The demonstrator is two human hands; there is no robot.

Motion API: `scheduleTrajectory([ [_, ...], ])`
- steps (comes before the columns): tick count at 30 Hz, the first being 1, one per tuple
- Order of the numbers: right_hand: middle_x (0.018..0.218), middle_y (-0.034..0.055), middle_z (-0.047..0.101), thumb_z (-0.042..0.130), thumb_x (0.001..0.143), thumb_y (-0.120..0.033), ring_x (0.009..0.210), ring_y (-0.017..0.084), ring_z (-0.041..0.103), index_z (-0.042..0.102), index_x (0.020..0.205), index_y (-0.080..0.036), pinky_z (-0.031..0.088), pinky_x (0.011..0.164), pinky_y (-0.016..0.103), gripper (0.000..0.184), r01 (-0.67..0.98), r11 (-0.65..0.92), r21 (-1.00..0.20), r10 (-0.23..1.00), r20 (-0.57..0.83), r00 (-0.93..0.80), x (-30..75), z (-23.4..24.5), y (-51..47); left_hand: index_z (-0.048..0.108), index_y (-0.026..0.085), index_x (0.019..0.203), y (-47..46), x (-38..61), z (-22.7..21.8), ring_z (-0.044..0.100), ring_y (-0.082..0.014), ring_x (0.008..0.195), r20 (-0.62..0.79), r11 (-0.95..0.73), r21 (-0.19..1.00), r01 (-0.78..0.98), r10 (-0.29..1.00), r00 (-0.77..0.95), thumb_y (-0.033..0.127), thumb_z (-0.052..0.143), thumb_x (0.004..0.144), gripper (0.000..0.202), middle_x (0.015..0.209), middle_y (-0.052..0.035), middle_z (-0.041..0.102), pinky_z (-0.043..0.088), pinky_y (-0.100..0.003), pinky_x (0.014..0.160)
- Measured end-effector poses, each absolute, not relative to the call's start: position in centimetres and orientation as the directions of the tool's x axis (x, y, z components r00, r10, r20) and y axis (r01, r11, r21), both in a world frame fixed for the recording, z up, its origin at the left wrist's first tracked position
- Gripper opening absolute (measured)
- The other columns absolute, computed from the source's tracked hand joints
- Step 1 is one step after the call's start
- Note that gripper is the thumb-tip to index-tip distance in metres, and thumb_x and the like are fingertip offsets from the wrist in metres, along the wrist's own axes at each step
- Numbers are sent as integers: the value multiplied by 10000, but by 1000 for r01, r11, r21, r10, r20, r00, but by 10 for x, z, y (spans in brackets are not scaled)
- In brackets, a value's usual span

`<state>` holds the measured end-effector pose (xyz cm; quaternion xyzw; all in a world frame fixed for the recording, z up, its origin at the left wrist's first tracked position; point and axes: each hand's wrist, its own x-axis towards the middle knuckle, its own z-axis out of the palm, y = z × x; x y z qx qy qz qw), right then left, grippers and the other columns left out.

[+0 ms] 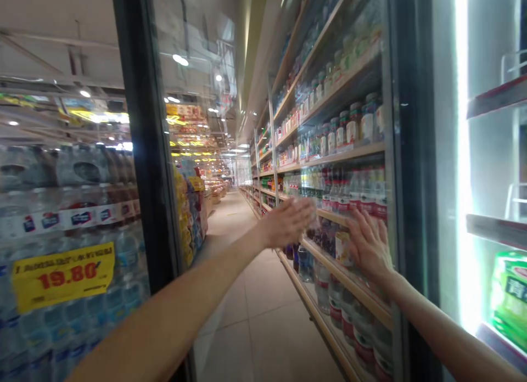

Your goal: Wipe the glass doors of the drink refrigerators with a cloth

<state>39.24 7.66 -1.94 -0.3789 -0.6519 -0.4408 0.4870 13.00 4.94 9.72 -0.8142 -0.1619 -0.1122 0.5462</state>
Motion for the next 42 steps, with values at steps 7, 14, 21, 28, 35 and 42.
scheduleTrajectory([
  [7,1450,104,333,460,836,-209,1344,276,281,329,1376,-253,236,1058,547,557,927,338,161,78,977,-198,402,-26,73,336,133,1360,50,128,154,92,-261,1392,811,-231,-530,816,142,567,315,356,876,518,1481,-93,261,101,-459,1134],
  [14,1391,126,423,436,841,-168,1344,258,284,363,1354,-225,243,1065,529,521,900,359,245,59,957,-284,386,-20,73,393,191,1330,54,143,103,202,-199,1372,212,-372,-897,239,111,971,308,309,894,459,1449,-18,342,126,-404,1139],
  [21,1447,110,338,425,850,-188,1356,269,251,165,1437,-274,238,1057,552,648,899,396,189,12,978,-210,370,-21,80,346,122,1353,51,115,185,135,-266,1385,882,-181,-444,878,83,463,335,366,869,529,1473,-108,274,139,-470,1123],
  [28,1441,97,353,436,848,-187,1350,272,269,125,1445,-294,248,1057,537,682,911,378,166,18,982,-186,367,-24,83,366,195,1345,48,125,129,206,-211,1371,428,-288,-848,445,121,895,339,334,891,478,1443,-35,353,155,-414,1127],
  [35,1460,109,310,433,848,-184,1352,279,256,117,1448,-276,244,1058,552,684,911,378,167,13,983,-185,366,-26,84,390,148,1324,37,41,190,209,-261,1367,961,-70,-276,959,-12,276,370,389,858,517,1439,-117,343,214,-468,1101],
  [42,1463,80,306,433,844,-195,1338,290,285,118,1445,-312,242,1054,569,688,906,398,142,-5,988,-153,364,-28,88,354,177,1351,33,45,139,217,-233,1367,730,-116,-672,732,69,681,319,382,865,507,1408,-86,404,224,-428,1103],
])
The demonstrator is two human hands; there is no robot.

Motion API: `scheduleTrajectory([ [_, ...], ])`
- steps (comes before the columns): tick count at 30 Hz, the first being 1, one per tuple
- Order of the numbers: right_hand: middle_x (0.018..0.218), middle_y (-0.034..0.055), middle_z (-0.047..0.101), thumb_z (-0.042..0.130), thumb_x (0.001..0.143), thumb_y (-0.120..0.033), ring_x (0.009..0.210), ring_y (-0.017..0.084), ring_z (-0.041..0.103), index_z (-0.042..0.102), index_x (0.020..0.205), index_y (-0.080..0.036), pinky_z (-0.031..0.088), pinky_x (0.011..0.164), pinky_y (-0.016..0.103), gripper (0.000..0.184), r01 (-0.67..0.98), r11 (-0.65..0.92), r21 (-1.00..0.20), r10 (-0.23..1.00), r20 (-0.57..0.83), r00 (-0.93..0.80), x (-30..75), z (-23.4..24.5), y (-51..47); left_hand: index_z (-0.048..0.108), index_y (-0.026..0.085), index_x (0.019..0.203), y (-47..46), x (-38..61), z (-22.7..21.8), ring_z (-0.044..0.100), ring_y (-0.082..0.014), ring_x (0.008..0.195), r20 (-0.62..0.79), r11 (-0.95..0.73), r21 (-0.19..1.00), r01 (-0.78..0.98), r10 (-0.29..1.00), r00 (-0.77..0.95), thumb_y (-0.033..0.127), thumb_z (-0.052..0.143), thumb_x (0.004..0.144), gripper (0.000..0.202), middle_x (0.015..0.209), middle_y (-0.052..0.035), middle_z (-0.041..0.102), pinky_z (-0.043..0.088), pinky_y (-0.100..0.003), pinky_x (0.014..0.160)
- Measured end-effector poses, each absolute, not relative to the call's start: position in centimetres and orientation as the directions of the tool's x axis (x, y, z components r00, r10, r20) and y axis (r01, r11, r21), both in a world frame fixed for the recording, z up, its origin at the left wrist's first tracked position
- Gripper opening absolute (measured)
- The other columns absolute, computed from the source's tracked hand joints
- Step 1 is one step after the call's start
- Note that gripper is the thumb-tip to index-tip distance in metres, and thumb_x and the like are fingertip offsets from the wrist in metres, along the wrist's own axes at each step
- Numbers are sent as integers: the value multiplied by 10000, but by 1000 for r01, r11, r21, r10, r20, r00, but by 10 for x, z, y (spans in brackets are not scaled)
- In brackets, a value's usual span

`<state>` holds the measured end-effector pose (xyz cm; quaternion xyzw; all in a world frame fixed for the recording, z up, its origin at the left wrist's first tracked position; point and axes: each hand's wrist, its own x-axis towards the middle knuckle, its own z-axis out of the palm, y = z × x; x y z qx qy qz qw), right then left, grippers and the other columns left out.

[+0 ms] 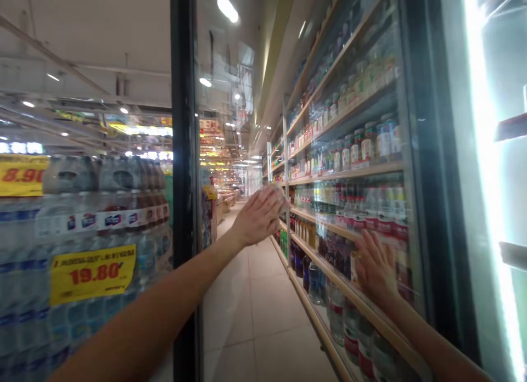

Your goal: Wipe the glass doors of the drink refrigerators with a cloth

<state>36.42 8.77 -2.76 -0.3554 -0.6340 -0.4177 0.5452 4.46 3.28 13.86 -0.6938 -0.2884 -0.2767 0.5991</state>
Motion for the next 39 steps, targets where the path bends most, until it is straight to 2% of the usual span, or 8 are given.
scheduleTrajectory([
  [2,1464,78,305,431,845,-192,1334,290,294,110,1444,-320,244,1055,565,692,907,393,149,-6,987,-160,365,-27,87,348,192,1357,30,35,137,223,-230,1366,735,-133,-660,739,89,672,329,389,864,513,1413,-83,397,210,-429,1108],
  [7,1452,99,328,425,851,-188,1342,295,278,109,1447,-301,236,1052,570,684,910,384,154,-22,987,-158,363,-27,86,371,123,1336,24,-12,165,186,-291,1370,993,-86,-98,991,-79,92,367,388,854,541,1441,-155,322,224,-488,1097],
  [10,1451,105,330,416,855,-198,1342,297,276,113,1447,-297,235,1049,571,672,914,379,146,-17,988,-151,361,-27,87,369,83,1324,29,2,164,155,-316,1373,992,-103,17,995,-120,-29,361,383,853,547,1441,-193,299,201,-528,1094],
  [17,1462,103,305,415,855,-197,1351,299,251,121,1447,-292,237,1049,579,668,910,376,177,-40,984,-175,364,-26,86,357,148,1341,43,90,131,145,-226,1386,741,-208,-639,740,90,665,338,361,874,504,1445,-92,341,177,-427,1124],
  [25,1458,108,316,414,873,-206,1360,274,237,115,1448,-279,220,1067,540,652,914,371,165,-33,986,-165,362,-26,84,361,87,1334,32,18,163,179,-315,1368,994,-72,-95,993,-62,91,358,406,856,551,1440,-190,306,214,-511,1084],
  [32,1458,105,319,417,880,-219,1364,257,232,157,1441,-264,196,1082,520,620,912,370,179,-45,984,-174,364,-25,85,371,185,1348,22,31,57,132,-215,1388,464,-230,-843,487,151,873,342,400,877,497,1443,-59,347,89,-415,1141],
  [36,1460,104,316,409,881,-233,1361,259,240,170,1440,-256,197,1081,523,608,909,373,186,-65,983,-174,365,-26,86,417,204,1319,2,-14,-4,156,-176,1384,363,-287,-868,405,188,913,391,422,873,483,1435,-3,362,37,-387,1152],
  [39,1467,103,301,412,883,-249,1360,267,244,177,1438,-257,191,1079,536,604,909,379,175,-57,984,-166,365,-28,88,315,213,1377,-4,-38,-13,169,-171,1381,650,-210,-716,666,150,745,318,467,861,547,1424,-35,384,118,-390,1146],
])
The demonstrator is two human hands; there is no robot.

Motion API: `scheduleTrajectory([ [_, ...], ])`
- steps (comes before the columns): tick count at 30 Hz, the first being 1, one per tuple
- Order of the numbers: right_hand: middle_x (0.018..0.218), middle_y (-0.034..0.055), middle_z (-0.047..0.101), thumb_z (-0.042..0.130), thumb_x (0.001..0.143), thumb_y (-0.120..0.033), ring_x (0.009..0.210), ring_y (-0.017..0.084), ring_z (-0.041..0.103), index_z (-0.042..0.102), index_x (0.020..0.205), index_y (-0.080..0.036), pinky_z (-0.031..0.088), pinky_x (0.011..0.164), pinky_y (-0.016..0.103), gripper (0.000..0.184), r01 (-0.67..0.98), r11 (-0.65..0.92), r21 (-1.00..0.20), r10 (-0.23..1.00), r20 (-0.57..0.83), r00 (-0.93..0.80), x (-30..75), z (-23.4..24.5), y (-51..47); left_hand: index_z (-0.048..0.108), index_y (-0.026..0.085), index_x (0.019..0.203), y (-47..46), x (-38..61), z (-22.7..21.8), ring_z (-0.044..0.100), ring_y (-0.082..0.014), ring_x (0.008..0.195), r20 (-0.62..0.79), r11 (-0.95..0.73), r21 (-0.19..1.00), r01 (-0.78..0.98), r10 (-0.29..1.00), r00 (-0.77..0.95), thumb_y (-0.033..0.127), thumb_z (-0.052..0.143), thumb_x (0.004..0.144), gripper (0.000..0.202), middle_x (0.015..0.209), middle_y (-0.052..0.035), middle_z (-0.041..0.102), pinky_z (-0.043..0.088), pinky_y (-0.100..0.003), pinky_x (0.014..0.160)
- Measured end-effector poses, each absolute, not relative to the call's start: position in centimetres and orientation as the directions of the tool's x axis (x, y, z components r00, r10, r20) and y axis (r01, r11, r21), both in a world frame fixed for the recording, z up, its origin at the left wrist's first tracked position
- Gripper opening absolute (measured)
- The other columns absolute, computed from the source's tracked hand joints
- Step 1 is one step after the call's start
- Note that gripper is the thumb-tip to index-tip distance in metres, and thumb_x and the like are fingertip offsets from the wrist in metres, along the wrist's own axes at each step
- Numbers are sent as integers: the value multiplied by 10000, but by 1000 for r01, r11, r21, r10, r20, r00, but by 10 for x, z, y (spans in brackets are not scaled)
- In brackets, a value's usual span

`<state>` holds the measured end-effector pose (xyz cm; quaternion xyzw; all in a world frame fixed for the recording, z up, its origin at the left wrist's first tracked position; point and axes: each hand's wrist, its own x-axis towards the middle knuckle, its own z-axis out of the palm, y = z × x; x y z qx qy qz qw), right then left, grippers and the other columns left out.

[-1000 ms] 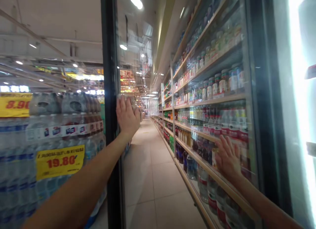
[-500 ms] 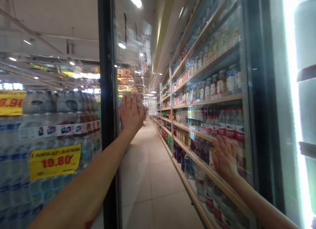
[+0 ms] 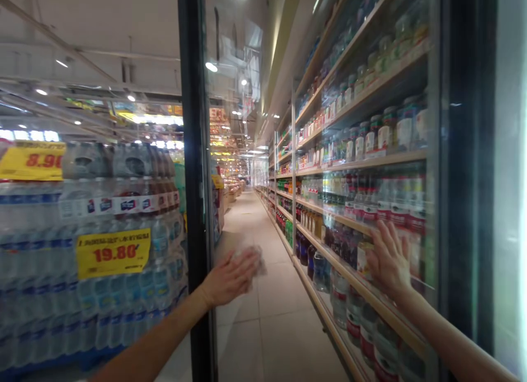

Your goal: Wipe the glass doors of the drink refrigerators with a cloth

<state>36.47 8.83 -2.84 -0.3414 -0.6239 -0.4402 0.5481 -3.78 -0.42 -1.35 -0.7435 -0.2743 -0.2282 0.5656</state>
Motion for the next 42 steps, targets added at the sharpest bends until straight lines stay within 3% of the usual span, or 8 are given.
scheduleTrajectory([
  [5,1470,104,294,427,879,-248,1358,275,246,179,1438,-256,196,1078,541,612,913,372,168,-31,985,-169,364,-28,86,120,162,1436,8,-26,-4,128,-296,1383,996,-33,-82,996,-48,80,237,469,849,687,1490,-159,196,269,-517,1066],
  [12,1462,117,307,412,877,-246,1358,276,244,207,1429,-236,193,1079,538,589,916,372,148,-29,988,-148,361,-29,85,231,176,1412,-8,-43,-95,207,-210,1370,862,-108,-465,879,170,477,297,473,854,620,1357,-89,469,224,-400,1112],
  [21,1439,142,341,379,890,-295,1345,300,270,249,1416,-208,229,1057,554,549,927,349,137,-46,991,-130,359,-29,86,231,116,1407,11,-27,-1,107,-251,1391,979,-15,-205,979,-9,205,250,468,851,619,1441,-177,309,192,-471,1096],
  [27,1449,135,327,408,879,-274,1354,289,249,223,1428,-231,216,1061,559,581,916,383,124,-31,992,-122,357,-28,84,421,198,1314,12,10,-16,151,-197,1385,568,-225,-791,568,71,820,357,453,857,486,1445,-36,340,103,-389,1138],
  [29,1454,130,318,404,880,-269,1357,286,241,212,1430,-237,219,1056,566,583,914,384,128,-26,991,-128,358,-29,84,437,195,1301,16,19,7,150,-184,1385,628,-206,-749,630,82,774,360,427,867,465,1428,-37,372,56,-396,1142],
  [35,1469,122,288,402,879,-247,1365,280,222,199,1433,-243,198,1064,562,590,911,406,74,9,996,-85,353,-30,83,301,129,1381,31,38,81,98,-255,1391,983,-86,-185,979,7,186,345,405,868,566,1456,-141,297,106,-480,1118],
  [39,1476,107,277,403,879,-238,1368,280,214,169,1441,-255,172,1070,563,608,913,407,41,-7,999,-42,348,-32,84,340,204,1365,33,67,59,102,-220,1392,700,-206,-686,698,75,711,342,396,879,509,1444,-47,348,88,-431,1133],
  [42,1476,101,278,410,880,-232,1369,271,215,150,1444,-264,183,1070,551,622,915,399,55,-19,999,-51,348,-32,86,365,233,1348,33,73,66,156,-190,1384,527,-243,-815,526,68,847,358,368,893,472,1443,1,352,46,-401,1141],
])
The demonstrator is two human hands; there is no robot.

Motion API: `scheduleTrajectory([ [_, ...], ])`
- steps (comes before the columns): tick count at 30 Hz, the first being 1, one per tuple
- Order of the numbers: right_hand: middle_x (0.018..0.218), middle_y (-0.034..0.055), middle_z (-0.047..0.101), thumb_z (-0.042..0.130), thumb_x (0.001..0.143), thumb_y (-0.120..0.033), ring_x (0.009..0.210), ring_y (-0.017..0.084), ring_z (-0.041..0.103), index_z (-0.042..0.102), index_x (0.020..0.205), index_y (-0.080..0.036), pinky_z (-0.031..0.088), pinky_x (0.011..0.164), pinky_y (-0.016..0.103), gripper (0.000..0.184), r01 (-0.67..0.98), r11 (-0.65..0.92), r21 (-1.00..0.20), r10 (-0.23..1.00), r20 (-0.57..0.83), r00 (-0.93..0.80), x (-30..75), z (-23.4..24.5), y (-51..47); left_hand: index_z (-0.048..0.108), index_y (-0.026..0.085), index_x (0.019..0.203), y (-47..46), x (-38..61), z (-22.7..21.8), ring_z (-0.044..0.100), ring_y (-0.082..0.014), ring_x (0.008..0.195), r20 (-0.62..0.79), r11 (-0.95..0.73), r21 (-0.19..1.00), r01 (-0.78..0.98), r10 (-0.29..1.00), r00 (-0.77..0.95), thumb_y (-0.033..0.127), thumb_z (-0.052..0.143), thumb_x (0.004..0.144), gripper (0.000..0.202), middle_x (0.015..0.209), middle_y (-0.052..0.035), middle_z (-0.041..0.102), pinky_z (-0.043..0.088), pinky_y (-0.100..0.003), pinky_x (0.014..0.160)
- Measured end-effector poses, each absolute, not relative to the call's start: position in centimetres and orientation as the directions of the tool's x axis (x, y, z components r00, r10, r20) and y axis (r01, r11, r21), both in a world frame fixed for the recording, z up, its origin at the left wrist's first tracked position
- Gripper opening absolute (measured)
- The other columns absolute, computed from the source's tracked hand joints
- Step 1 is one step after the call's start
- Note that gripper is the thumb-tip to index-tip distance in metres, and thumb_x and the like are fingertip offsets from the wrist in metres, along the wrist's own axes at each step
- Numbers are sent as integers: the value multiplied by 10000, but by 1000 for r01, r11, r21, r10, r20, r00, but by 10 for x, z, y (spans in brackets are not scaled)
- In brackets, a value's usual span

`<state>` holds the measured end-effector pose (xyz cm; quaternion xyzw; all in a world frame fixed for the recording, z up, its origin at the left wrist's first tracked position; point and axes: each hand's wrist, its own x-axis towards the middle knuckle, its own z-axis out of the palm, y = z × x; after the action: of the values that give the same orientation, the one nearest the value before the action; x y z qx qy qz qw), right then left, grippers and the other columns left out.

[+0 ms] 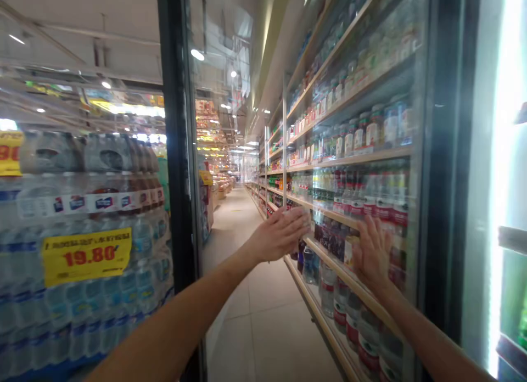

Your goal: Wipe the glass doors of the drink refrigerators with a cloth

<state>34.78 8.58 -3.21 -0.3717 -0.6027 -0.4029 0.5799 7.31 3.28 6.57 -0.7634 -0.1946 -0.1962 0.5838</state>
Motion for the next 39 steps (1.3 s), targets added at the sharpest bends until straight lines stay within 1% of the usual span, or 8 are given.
scheduleTrajectory([
  [6,1472,106,287,399,887,-240,1372,262,210,151,1443,-261,184,1073,540,609,922,383,59,-30,998,-51,349,-33,88,357,153,1352,33,60,129,155,-269,1381,946,-123,-304,945,74,314,341,388,882,508,1461,-114,299,97,-486,1118],
  [13,1469,112,291,400,885,-228,1374,258,200,130,1446,-259,184,1073,547,623,924,378,63,-28,998,-57,346,-31,85,404,212,1323,44,111,68,172,-211,1380,418,-313,-852,420,79,905,340,359,890,454,1453,-11,335,79,-426,1138],
  [16,1476,103,278,401,882,-222,1376,254,197,131,1446,-266,177,1077,548,627,922,382,64,-26,998,-59,347,-31,85,389,228,1333,46,112,88,195,-208,1375,485,-297,-821,488,87,870,359,347,894,460,1457,-16,327,69,-438,1138],
  [21,1488,88,253,407,878,-226,1379,255,184,117,1446,-280,164,1084,545,641,919,393,38,9,999,-45,348,-32,85,331,173,1368,44,105,120,125,-265,1387,877,-195,-448,873,92,471,336,369,885,511,1471,-98,283,86,-497,1116],
  [26,1483,83,267,407,874,-205,1377,252,195,105,1447,-285,185,1080,541,652,921,388,35,19,999,-46,347,-32,84,369,203,1344,46,118,79,126,-214,1390,504,-303,-816,492,41,863,340,375,884,480,1450,-33,341,66,-432,1135],
  [28,1484,81,266,408,874,-200,1377,248,197,101,1447,-285,197,1080,534,656,921,387,50,13,998,-60,348,-32,84,375,217,1339,47,113,85,167,-198,1382,465,-302,-837,457,47,884,349,362,889,469,1449,-16,344,60,-423,1138],
  [35,1487,80,257,410,868,-205,1376,260,197,96,1447,-292,179,1079,550,664,920,391,30,28,999,-44,349,-34,85,360,148,1346,40,82,149,154,-275,1381,940,-157,-326,932,51,338,346,421,859,529,1465,-119,290,121,-491,1113],
  [39,1483,77,269,410,864,-196,1374,256,203,105,1446,-295,193,1077,546,664,920,390,28,25,999,-41,347,-33,84,381,191,1336,41,96,114,141,-223,1387,682,-231,-699,677,69,728,349,386,878,484,1440,-58,356,99,-436,1129],
])
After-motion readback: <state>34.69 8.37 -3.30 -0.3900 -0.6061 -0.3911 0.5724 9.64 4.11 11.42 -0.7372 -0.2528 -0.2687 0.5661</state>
